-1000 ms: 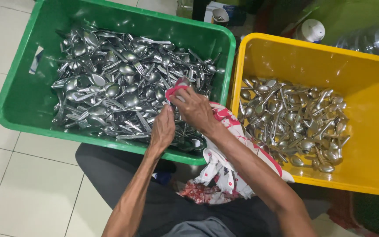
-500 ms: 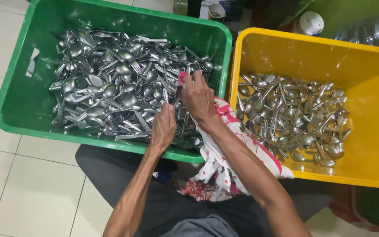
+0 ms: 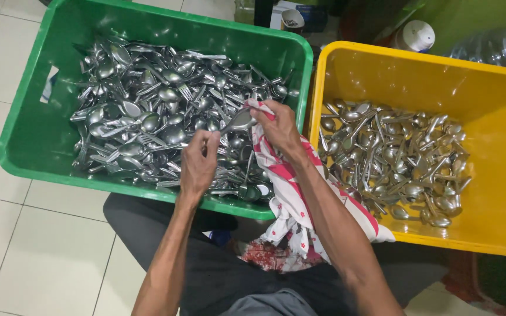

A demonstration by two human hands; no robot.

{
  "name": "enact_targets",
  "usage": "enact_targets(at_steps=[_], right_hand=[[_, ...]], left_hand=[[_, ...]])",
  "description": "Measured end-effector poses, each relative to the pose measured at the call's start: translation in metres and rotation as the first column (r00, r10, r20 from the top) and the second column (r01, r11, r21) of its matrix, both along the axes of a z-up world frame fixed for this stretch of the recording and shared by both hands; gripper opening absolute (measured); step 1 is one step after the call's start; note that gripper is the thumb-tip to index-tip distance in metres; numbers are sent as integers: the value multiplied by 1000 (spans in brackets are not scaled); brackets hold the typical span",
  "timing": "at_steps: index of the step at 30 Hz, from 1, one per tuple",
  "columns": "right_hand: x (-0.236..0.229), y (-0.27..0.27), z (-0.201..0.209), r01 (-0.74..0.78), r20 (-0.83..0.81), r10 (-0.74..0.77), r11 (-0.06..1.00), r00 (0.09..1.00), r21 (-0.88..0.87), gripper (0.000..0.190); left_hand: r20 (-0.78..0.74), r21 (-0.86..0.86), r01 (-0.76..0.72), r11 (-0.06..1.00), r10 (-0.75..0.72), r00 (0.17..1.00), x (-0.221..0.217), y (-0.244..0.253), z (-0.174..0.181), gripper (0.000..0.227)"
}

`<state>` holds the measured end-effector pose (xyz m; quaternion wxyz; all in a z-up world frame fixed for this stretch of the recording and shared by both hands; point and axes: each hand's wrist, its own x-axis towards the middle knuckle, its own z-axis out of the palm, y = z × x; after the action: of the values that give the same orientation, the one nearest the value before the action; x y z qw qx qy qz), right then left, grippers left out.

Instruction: Polish and sort stainless steel spoons and forks from a green bin to a yellow bin using a cloth.

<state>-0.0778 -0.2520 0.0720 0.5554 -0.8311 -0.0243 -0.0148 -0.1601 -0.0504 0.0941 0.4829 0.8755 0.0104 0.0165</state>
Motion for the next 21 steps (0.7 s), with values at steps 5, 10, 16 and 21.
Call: enact_targets(at_steps=[5,10,16,21], right_hand=[[-5,3,22,161,-110,-153,984,982,73,21],[-1,0,15,206,-106,-197,975,975,87,24],[-13,9,33,148,-72,-141,984,987,99,27],[-25,14,26,-47,-48,49,998,998,33,30]], left_hand=[[-140,60,204,977,-194,971,-8,-20,37,70],[-377,339,493,801,-365,851,-48,-32,20,77],[-234,-106,93,990,-115,965,-11,-63,66,81],[-117,-387,-249,888,221,968,43,-88,48,52]])
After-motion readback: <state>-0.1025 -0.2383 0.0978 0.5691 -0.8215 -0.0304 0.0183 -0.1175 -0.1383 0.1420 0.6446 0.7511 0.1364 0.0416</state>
